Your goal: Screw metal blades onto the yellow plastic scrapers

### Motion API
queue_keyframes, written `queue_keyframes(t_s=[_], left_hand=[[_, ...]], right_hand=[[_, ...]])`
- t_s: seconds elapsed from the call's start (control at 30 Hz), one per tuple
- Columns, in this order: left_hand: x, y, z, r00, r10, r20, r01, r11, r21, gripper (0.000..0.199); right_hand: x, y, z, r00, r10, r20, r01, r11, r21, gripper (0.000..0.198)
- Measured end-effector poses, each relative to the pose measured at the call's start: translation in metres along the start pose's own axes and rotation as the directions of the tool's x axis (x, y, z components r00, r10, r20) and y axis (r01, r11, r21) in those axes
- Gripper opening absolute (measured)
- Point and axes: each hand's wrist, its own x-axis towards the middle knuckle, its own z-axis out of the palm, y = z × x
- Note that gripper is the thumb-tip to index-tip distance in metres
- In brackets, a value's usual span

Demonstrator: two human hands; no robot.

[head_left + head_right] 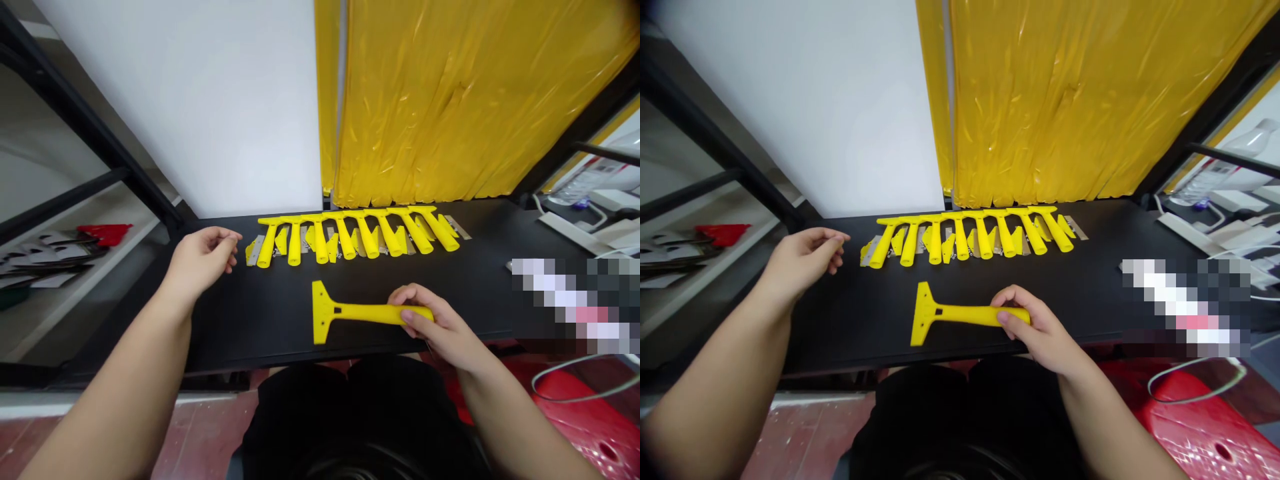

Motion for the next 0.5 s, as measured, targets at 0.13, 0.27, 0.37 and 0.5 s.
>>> queue_keyframes(t_s=[0.13, 0.27, 0.37, 0.5], left_hand=[[-0.087, 0.031, 0.016, 0.973, 0.003, 0.231, 0.065, 0.955, -0.289, 0.018], [-0.157, 0.050, 0.056, 0.851, 0.074, 0.520, 0.197, 0.872, -0.447, 0.016], [-0.175, 0.057, 0.087, 0.845, 0.139, 0.517, 0.240, 0.765, -0.598, 0.037], [-0.173, 0.064, 0.114, 0.893, 0.111, 0.435, 0.287, 0.603, -0.744, 0.032]], right_hand=[[0.000, 0.006, 0.016, 0.959, -0.141, -0.245, 0.170, 0.980, 0.102, 0.009], [-0.003, 0.005, 0.044, 0.862, -0.329, -0.385, 0.321, 0.943, -0.087, 0.007], [-0.005, 0.000, 0.067, 0.829, -0.471, -0.302, 0.396, 0.875, -0.280, 0.011], [-0.003, -0.004, 0.087, 0.852, -0.507, -0.132, 0.441, 0.830, -0.340, 0.022]])
